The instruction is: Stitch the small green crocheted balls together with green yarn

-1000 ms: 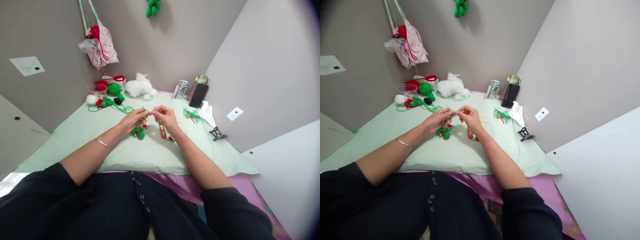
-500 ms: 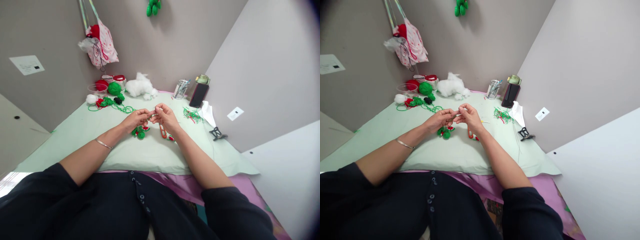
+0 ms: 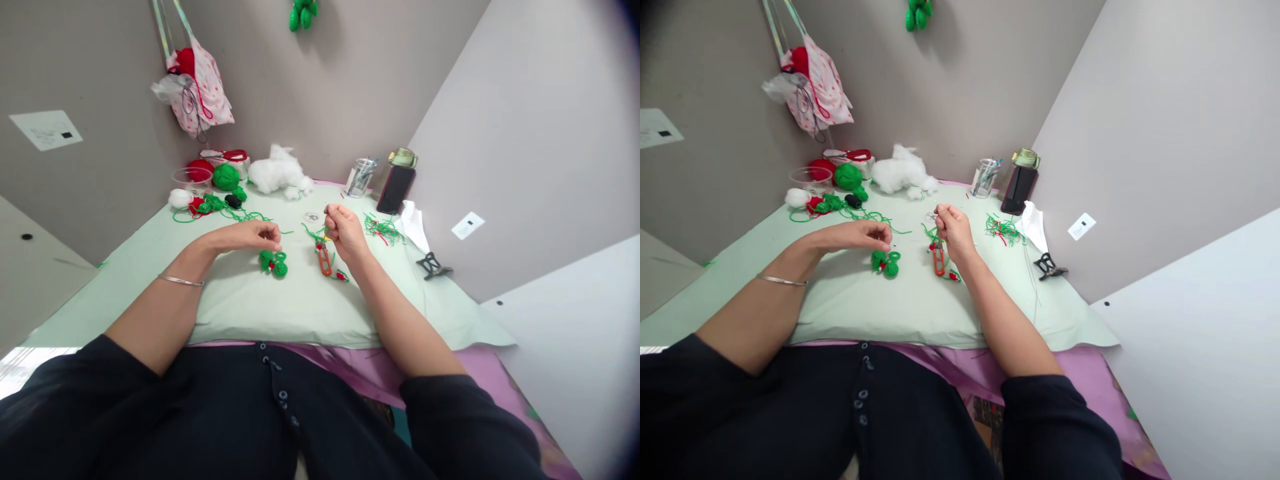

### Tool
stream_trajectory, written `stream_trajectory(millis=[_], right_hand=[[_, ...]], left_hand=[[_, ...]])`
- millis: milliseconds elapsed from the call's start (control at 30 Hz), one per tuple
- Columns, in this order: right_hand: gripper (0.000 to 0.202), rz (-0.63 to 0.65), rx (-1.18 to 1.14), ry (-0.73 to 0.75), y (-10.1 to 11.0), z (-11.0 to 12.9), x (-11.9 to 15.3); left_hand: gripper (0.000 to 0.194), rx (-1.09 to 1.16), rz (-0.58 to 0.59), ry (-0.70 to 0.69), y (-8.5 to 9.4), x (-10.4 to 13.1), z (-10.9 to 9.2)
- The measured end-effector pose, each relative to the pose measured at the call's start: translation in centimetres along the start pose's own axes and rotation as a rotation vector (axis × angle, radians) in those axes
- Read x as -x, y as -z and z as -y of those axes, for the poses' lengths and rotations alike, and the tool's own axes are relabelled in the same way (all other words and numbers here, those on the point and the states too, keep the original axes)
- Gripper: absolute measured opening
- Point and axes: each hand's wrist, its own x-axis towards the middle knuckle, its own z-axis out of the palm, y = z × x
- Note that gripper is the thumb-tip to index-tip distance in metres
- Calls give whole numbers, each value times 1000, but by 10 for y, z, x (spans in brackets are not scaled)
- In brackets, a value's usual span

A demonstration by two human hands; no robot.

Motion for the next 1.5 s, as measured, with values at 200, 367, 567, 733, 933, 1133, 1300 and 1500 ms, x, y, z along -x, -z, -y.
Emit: stream_trajectory(millis=[200, 367, 567, 733, 933, 1133, 1300, 1500], right_hand=[[32, -17, 24, -57, -4, 2, 4], [23, 4, 96, -94, -5, 1, 5], [27, 126, 254, -52, -8, -5, 8], [30, 158, 282, -54, -8, -6, 10], [24, 282, 371, -45, -11, -7, 12], [31, 181, 362, 26, -12, -6, 12], [28, 190, 348, 45, -13, -5, 13], [37, 231, 367, 32, -12, -7, 12]], left_hand=[[21, -181, 319, 50, -3, -6, 6], [22, 38, 139, 30, -12, -6, -2], [20, 274, -50, -25, -24, -7, -7], [19, 458, -139, -18, -26, -8, -9], [18, 564, -168, -62, -26, -8, -9], [23, 504, -213, -39, -28, -12, -5], [28, 397, -91, -22, -34, -14, -5], [36, 519, -139, -37, -40, -15, -10]])
